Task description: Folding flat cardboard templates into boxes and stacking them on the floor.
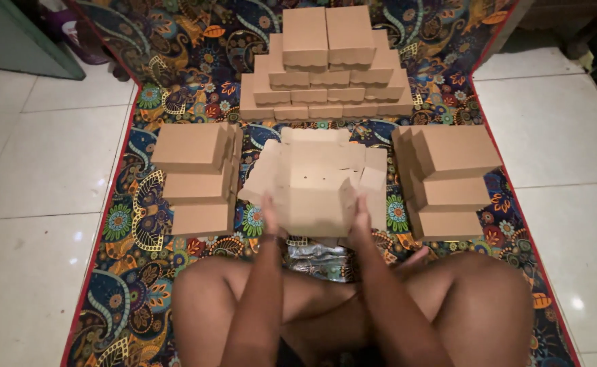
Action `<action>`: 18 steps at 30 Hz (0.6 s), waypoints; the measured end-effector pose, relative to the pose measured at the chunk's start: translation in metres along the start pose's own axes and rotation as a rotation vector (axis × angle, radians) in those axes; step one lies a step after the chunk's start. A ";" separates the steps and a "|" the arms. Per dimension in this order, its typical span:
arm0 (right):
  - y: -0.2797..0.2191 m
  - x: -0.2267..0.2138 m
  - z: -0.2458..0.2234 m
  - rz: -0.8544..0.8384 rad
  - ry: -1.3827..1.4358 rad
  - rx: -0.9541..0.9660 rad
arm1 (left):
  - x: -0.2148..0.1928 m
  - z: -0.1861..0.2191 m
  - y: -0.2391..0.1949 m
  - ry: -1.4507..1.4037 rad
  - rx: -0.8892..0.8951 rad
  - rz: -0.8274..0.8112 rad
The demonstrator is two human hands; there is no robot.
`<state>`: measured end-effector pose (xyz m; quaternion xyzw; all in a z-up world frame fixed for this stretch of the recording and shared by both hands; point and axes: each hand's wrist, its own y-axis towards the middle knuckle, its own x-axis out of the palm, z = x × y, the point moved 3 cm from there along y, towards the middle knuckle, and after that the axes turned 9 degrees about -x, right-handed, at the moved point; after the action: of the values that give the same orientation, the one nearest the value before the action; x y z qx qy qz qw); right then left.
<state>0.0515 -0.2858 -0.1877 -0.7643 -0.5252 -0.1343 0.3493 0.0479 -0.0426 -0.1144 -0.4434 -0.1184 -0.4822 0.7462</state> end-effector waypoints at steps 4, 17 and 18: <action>-0.071 0.089 -0.046 -0.490 -0.759 -0.338 | 0.013 -0.027 0.013 0.510 0.314 -0.434; -0.029 0.050 0.022 -0.449 -2.227 -0.976 | -0.017 -0.083 0.060 2.141 1.151 -0.001; -0.030 0.051 0.020 -0.547 -2.295 -0.583 | -0.013 -0.079 0.051 2.170 1.124 -0.008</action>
<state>0.0420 -0.2295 -0.1611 -0.3527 -0.6229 0.4381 -0.5437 0.0639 -0.0889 -0.1960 0.5737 0.3722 -0.4861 0.5441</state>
